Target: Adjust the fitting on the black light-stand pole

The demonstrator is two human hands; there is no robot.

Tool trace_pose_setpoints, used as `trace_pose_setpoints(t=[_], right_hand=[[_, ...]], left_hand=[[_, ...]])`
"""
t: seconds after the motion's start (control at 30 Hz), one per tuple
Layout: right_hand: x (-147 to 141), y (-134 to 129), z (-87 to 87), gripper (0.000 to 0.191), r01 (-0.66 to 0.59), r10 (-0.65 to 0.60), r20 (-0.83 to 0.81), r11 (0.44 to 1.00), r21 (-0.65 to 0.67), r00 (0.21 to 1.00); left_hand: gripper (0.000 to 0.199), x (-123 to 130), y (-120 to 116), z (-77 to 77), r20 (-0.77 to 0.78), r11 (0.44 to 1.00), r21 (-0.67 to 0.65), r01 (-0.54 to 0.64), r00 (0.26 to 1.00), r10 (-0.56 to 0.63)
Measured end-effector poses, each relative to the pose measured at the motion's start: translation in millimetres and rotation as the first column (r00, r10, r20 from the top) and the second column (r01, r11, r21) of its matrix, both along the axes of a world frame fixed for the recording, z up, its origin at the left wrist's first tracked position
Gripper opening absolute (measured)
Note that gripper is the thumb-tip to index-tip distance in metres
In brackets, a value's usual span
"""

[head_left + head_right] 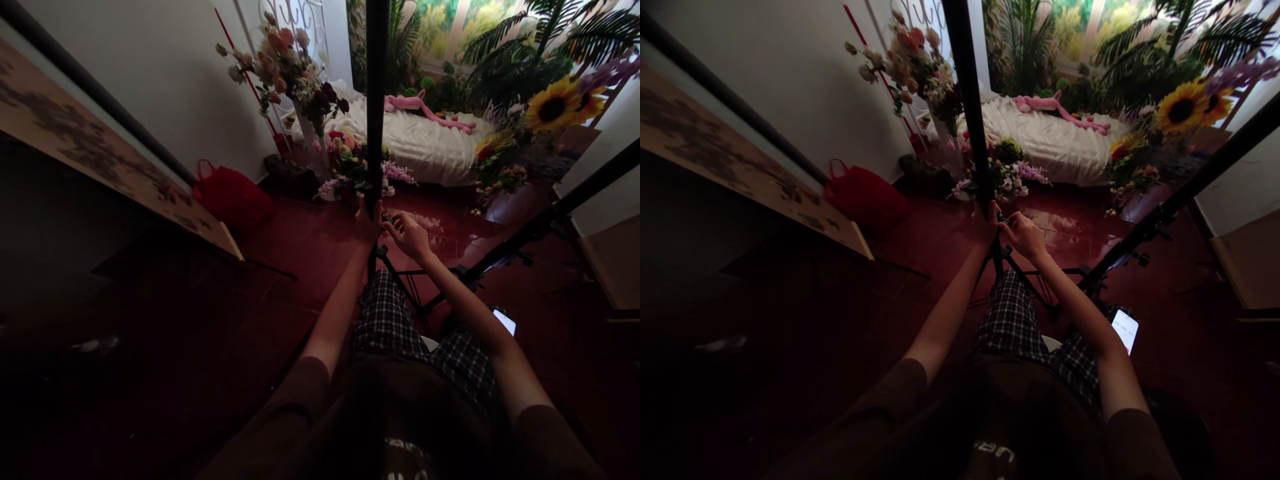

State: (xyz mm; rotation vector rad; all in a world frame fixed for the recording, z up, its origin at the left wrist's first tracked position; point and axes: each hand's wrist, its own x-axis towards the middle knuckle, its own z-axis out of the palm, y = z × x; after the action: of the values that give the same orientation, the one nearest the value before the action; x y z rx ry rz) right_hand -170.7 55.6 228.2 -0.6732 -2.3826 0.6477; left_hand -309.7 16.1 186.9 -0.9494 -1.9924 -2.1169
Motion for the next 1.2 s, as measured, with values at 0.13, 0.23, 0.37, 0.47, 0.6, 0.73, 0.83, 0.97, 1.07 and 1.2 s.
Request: trace_pose_setpoints(t=[0.13, 0.23, 0.37, 0.47, 0.6, 0.73, 0.83, 0.97, 1.07, 1.2], right_hand=[[-6, -1, 1.4, 0.051, 0.008, -0.013, -0.022, 0.979, -0.205, 1.000], [-13, 1, 1.3, 0.058, 0.003, -0.021, -0.050, 0.942, -0.336, 0.999], [-19, 4, 0.7, 0.066, -0.016, -0.016, -0.063, 0.878, -0.478, 0.998], [-15, 4, -0.2, 0.067, -0.076, 0.032, -0.086, 0.820, -0.567, 0.996], [13, 3, -2.8, 0.062, -0.160, 0.046, -0.194, 0.762, -0.628, 0.980], [70, 5, -10.1, 0.056, -0.130, -0.103, -0.268, 0.678, -0.723, 0.958], [121, 8, -20.2, 0.048, -0.074, -0.328, -0.322, 0.591, -0.803, 0.888], [179, 15, -31.8, 0.036, -0.006, -0.580, -0.354, 0.515, -0.857, 0.734], [206, 20, -34.0, 0.032, 0.044, -0.687, -0.346, 0.482, -0.875, 0.639], [223, 23, -35.6, 0.033, 0.055, -0.767, -0.369, 0.463, -0.885, 0.525]], left_hand=[[0.043, 0, -1, 1.9, 0.018, 1.000, -0.022, -0.006, 1.000, 0.006], [0.044, 2, -3, 4.3, 0.030, 0.999, -0.041, 0.000, 1.000, 0.001], [0.048, 2, -5, 5.2, 0.048, 0.999, -0.050, 0.021, 0.999, -0.018], [0.045, 2, -5, 3.3, 0.040, 0.999, -0.042, 0.032, 0.999, -0.030], [0.044, 12, -4, -4.7, 0.049, 1.000, 0.009, -0.004, 0.999, 0.004], [0.049, 38, -9, -27.4, 0.082, 0.990, 0.092, -0.111, 0.991, 0.104], [0.048, 68, -17, -55.1, 0.115, 0.978, 0.026, -0.205, 0.973, 0.201], [0.052, 123, -20, -92.6, 0.118, 0.969, -0.080, -0.233, 0.963, 0.241], [0.049, 169, -10, -106.7, 0.134, 0.990, -0.102, -0.102, 0.984, 0.115], [0.042, 216, 20, -96.9, 0.124, 0.979, -0.045, 0.201, 0.973, -0.194]])
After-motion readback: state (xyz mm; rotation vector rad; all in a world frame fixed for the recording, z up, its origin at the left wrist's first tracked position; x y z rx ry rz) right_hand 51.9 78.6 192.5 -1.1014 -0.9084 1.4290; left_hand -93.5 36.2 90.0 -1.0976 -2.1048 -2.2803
